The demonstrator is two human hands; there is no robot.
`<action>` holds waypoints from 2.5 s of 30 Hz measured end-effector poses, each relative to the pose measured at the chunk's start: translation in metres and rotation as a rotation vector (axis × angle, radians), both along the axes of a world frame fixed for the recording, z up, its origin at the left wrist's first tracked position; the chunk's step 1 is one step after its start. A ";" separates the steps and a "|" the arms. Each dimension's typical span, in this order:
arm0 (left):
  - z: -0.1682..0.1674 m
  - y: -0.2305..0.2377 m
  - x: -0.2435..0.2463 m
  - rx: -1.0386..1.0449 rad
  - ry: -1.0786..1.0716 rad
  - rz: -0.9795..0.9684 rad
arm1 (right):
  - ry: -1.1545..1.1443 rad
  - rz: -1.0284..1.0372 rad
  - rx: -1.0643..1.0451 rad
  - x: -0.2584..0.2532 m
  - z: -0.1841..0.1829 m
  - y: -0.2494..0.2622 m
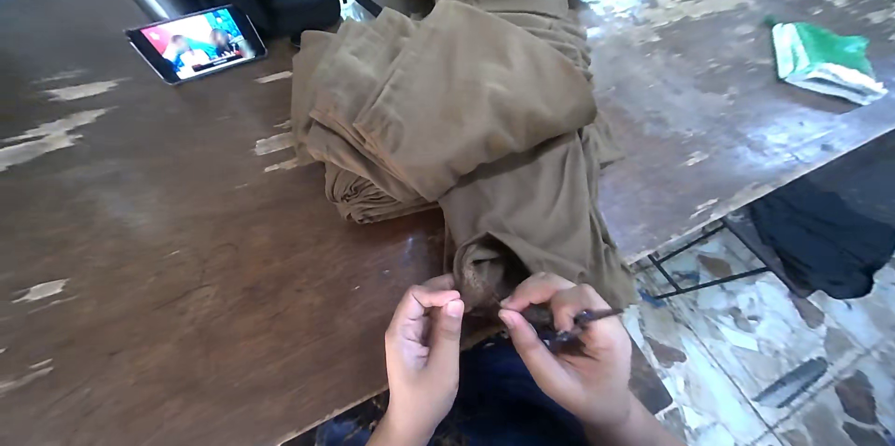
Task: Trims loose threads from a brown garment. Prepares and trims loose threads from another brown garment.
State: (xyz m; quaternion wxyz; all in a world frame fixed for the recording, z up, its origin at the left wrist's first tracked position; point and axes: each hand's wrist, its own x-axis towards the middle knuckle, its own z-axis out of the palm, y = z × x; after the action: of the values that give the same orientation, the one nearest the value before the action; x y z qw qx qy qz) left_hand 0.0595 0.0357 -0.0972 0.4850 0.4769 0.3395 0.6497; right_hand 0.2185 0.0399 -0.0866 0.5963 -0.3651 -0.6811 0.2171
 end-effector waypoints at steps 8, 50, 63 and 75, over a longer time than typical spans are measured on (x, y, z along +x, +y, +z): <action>-0.001 0.001 0.001 0.045 -0.061 -0.057 | 0.034 0.656 -0.038 0.007 0.024 -0.016; -0.009 0.008 -0.032 0.129 0.440 -0.143 | -0.977 -0.146 -0.104 0.042 -0.024 0.009; 0.019 0.022 0.001 0.074 1.063 -0.009 | -0.137 0.201 -0.140 0.072 0.007 0.000; 0.077 0.057 -0.027 0.243 0.324 -0.147 | -0.491 0.129 -0.217 0.100 -0.024 0.001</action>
State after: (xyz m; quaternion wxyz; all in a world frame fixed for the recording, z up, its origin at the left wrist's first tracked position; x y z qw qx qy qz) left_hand 0.0329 0.0929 -0.0200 0.4089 0.6536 0.2964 0.5636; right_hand 0.3188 0.0407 -0.1102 0.3558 -0.4245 -0.7998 0.2315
